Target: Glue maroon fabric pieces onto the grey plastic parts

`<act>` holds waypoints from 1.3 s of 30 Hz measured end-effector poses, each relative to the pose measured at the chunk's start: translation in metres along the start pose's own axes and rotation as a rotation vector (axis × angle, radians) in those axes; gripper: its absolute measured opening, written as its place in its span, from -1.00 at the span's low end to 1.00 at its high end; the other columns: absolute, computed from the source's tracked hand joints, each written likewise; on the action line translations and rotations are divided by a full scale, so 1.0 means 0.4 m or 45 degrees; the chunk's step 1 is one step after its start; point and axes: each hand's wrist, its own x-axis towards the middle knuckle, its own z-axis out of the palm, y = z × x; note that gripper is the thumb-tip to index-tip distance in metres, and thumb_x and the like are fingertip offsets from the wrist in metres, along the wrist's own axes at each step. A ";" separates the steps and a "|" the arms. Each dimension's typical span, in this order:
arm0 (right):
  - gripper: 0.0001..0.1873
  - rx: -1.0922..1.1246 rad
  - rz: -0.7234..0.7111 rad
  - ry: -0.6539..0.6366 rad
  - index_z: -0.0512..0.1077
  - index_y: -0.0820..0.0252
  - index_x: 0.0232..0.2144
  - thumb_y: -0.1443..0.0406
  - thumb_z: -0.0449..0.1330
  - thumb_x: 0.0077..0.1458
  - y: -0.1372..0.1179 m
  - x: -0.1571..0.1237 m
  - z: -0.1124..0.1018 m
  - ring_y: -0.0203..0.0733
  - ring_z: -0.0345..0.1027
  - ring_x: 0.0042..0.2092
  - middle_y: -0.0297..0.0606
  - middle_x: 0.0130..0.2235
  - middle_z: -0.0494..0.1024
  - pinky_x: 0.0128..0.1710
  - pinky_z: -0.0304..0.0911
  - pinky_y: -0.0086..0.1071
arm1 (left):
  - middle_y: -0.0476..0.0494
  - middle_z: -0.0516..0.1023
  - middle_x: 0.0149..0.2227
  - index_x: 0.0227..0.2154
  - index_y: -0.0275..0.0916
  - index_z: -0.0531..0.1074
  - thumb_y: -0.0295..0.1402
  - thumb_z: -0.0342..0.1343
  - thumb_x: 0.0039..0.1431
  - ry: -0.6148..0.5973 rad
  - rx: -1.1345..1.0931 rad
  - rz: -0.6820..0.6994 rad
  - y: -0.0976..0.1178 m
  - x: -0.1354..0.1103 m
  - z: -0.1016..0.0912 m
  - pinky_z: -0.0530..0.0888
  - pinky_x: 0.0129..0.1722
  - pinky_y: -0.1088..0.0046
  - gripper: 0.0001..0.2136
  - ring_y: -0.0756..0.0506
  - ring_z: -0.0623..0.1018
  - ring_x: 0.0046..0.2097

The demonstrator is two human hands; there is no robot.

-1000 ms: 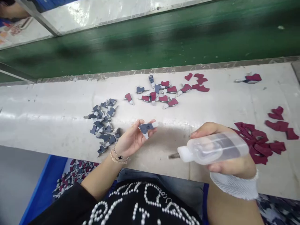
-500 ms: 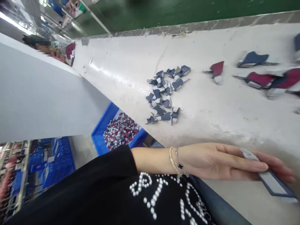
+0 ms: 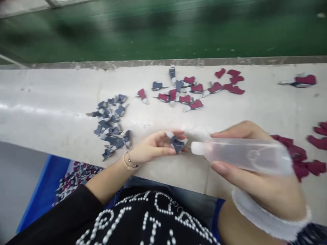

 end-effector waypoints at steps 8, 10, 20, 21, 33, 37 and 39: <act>-0.74 0.145 0.093 -0.054 0.38 0.03 -0.37 0.28 0.42 -0.03 -0.032 -0.002 0.067 -0.29 0.36 -0.59 -0.43 -0.50 0.53 -0.72 0.23 -0.45 | -0.25 0.50 0.19 -0.13 -0.26 0.54 -0.49 0.40 0.02 0.033 0.063 -0.100 -0.001 -0.005 0.022 0.55 -0.02 0.46 -0.67 0.00 0.64 -0.12; -0.74 0.110 0.100 -0.032 0.38 0.03 -0.37 0.25 0.42 -0.02 -0.034 -0.009 0.074 -0.33 0.31 -0.61 -0.46 -0.51 0.49 -0.73 0.18 -0.44 | -0.25 0.49 0.21 -0.12 -0.24 0.53 -0.50 0.37 0.07 -0.008 0.070 -0.086 -0.004 -0.001 0.021 0.55 -0.02 0.47 -0.70 0.01 0.63 -0.11; -0.71 -0.083 -0.027 0.025 0.36 0.08 -0.42 0.22 0.43 -0.02 -0.029 -0.004 0.088 -0.34 0.33 -0.52 -0.45 -0.48 0.47 -0.67 0.23 -0.45 | -0.22 0.46 0.23 -0.09 -0.20 0.51 -0.48 0.34 0.12 -0.096 0.116 -0.048 -0.013 0.005 0.007 0.55 0.01 0.48 -0.71 0.02 0.62 -0.10; -0.71 -0.090 -0.025 0.028 0.35 0.08 -0.41 0.21 0.43 -0.01 -0.028 -0.004 0.088 -0.33 0.33 -0.53 -0.45 -0.48 0.46 -0.67 0.23 -0.45 | -0.22 0.46 0.23 -0.08 -0.20 0.51 -0.47 0.34 0.12 -0.098 0.116 -0.040 -0.014 0.005 0.007 0.55 0.01 0.48 -0.70 0.02 0.62 -0.10; -0.68 -0.113 -0.047 0.011 0.34 0.10 -0.40 0.17 0.43 0.01 -0.027 -0.004 0.084 -0.32 0.35 -0.50 -0.43 -0.50 0.42 -0.67 0.18 -0.42 | -0.22 0.47 0.23 -0.08 -0.21 0.50 -0.40 0.36 0.11 -0.081 0.121 -0.064 -0.013 0.005 0.009 0.56 0.00 0.45 -0.69 0.00 0.62 -0.11; -0.69 -0.147 -0.059 0.014 0.34 0.09 -0.40 0.15 0.41 0.03 -0.029 -0.003 0.086 -0.32 0.32 -0.52 -0.42 -0.49 0.43 -0.68 0.17 -0.40 | -0.20 0.47 0.23 -0.08 -0.20 0.49 -0.44 0.35 0.13 -0.100 0.111 -0.049 -0.014 0.005 0.009 0.55 -0.02 0.50 -0.70 0.04 0.62 -0.12; -0.69 -0.162 -0.066 0.011 0.34 0.08 -0.39 0.15 0.42 0.03 -0.032 -0.004 0.087 -0.28 0.35 -0.49 -0.41 -0.47 0.44 -0.66 0.20 -0.38 | -0.19 0.48 0.22 -0.09 -0.20 0.50 -0.44 0.34 0.14 -0.097 0.127 -0.027 -0.016 0.004 0.008 0.56 -0.03 0.51 -0.72 0.05 0.62 -0.15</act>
